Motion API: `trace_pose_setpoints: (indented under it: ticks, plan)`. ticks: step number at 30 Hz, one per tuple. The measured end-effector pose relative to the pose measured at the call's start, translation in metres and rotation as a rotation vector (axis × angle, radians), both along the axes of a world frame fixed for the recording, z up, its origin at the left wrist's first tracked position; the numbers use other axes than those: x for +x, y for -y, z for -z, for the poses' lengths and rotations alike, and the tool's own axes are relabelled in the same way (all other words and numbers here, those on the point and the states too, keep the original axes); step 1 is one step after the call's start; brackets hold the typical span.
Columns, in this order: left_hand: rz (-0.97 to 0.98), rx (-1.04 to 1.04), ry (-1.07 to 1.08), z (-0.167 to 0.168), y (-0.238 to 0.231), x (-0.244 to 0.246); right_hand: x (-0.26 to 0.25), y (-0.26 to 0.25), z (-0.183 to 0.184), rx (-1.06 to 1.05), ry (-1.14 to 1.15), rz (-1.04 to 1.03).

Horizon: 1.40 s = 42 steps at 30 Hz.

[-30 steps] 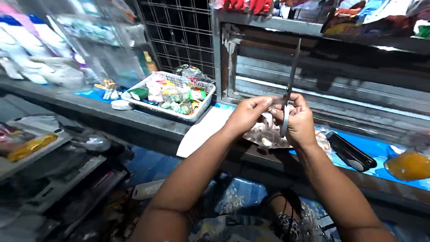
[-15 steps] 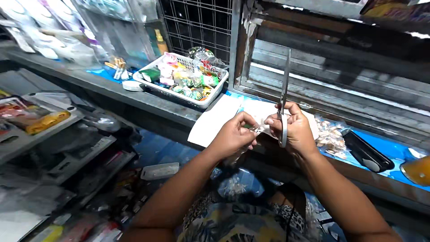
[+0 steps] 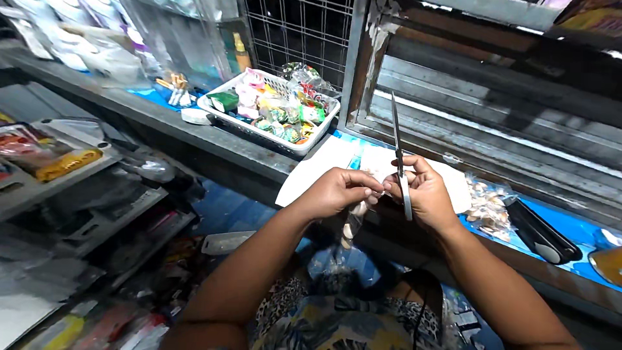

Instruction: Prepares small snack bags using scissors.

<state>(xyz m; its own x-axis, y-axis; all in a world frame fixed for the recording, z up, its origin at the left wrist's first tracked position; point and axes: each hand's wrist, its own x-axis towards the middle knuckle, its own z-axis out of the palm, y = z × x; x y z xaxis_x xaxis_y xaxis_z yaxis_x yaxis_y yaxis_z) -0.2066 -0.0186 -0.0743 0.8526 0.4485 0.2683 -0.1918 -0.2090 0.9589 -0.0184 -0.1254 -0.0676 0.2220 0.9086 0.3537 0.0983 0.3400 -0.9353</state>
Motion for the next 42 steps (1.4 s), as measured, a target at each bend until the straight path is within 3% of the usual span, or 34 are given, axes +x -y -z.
trace_pose_setpoints:
  ticks: [4, 9, 13, 18, 26, 42]
  plan:
    - [-0.083, 0.205, -0.032, -0.001, -0.006, -0.004, 0.010, 0.003, 0.001, -0.037, 0.099, -0.010]
    - [-0.202, 0.226, 0.026, -0.007, -0.012, -0.023, 0.049, 0.033, -0.006, -0.052, 0.547, 0.010]
    - [-0.223, 0.264, 0.087, -0.013, -0.014, -0.033, 0.075, 0.057, -0.023, -0.250, 0.837, -0.022]
    - [-0.257, 0.458, 0.060, -0.019, -0.011, -0.030, 0.079, 0.063, -0.035, -0.425, 1.127, -0.101]
    - [-0.299, 0.676, 0.005, -0.007, -0.006, -0.018, 0.063, 0.052, -0.043, -0.487, 1.132, -0.202]
    - [-0.074, 0.378, -0.046, -0.018, -0.004, -0.014, 0.060, 0.052, -0.045, -0.505, 0.887, -0.355]
